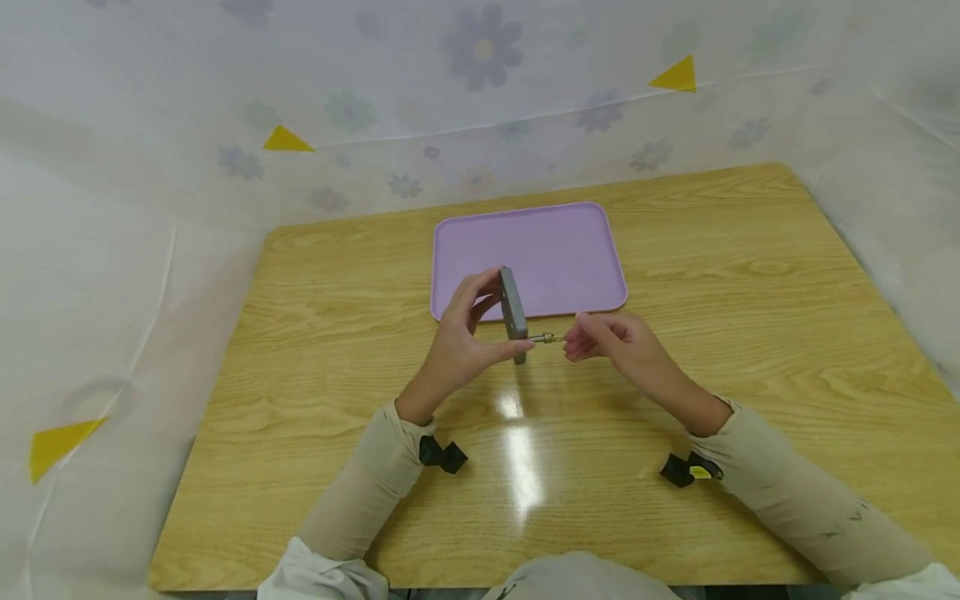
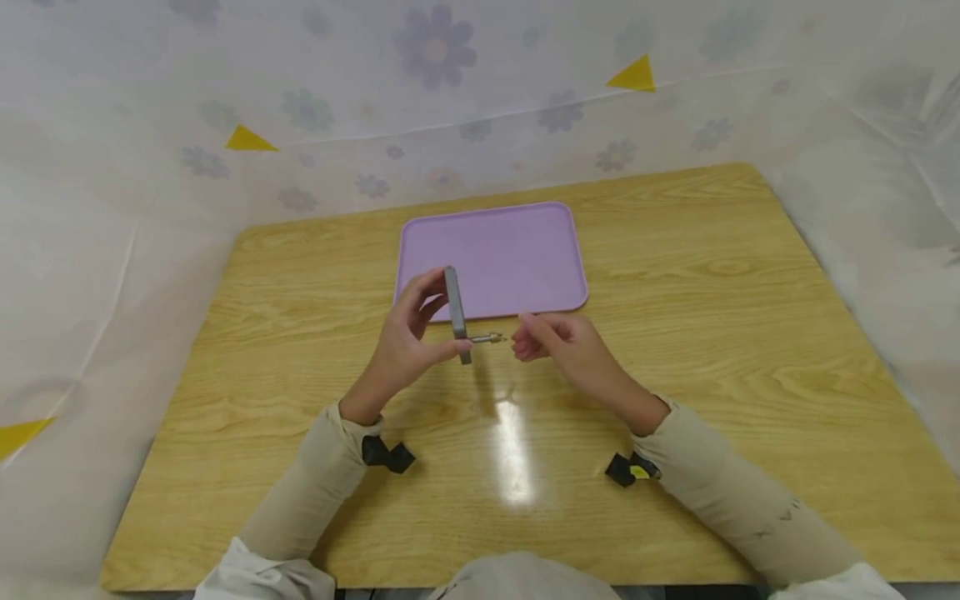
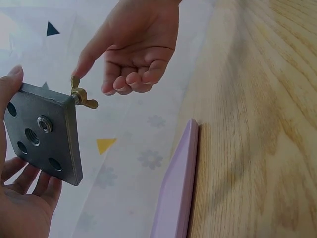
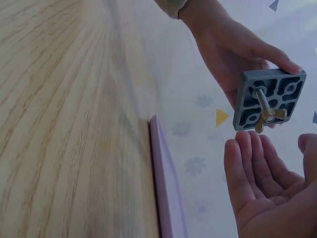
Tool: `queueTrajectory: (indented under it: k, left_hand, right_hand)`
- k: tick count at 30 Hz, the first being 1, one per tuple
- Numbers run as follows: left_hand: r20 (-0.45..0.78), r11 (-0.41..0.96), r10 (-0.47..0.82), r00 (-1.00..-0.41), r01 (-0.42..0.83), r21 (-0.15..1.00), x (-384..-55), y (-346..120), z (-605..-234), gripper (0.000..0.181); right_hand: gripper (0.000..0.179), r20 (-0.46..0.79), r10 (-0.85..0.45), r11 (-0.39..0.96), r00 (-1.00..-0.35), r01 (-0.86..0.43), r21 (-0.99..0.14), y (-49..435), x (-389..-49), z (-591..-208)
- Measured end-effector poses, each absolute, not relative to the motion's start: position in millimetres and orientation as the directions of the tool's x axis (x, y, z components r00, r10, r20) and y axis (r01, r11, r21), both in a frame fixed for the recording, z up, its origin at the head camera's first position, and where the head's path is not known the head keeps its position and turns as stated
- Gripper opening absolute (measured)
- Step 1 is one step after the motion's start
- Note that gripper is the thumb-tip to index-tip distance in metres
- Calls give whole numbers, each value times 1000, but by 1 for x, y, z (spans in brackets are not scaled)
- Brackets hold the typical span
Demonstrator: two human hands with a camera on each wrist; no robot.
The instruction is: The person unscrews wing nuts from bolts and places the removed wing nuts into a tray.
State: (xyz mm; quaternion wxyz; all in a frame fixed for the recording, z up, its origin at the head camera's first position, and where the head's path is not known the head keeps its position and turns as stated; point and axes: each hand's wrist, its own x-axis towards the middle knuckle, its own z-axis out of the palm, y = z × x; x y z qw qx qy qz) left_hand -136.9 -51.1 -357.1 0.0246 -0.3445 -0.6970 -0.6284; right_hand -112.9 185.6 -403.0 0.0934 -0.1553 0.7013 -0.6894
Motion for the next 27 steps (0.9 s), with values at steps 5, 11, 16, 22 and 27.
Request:
queueTrajectory:
  k: [5,11,16,22,27]
  left_hand:
    - [471,-31,453,-757,514,857,-137,-51,-358,86]
    - [470,-33,449,-760,512,858,-136,-51,-358,86]
    - [460,-30,450,-765,502,864,-136,-50,-358,85]
    - [451,-26,452,-769,495,869,-135,-50,-358,84]
    - [451,-25,454,-768,495,868,-136,-50,-358,84]
  right_hand:
    - [48,-98,-404,-19,-910,115,-993,178,-113,-405]
    - [43,-147,-425,-79,-893,199,-977,171,-114,-405]
    - [32,-125,-414,-114,-902,187,-976,169,-114,-405]
    - [32,-51,-381,-66,-923,83,-994,169,-115,-406]
    - [22,109,-363,-6,-926,-114,-993,170,-115,-405]
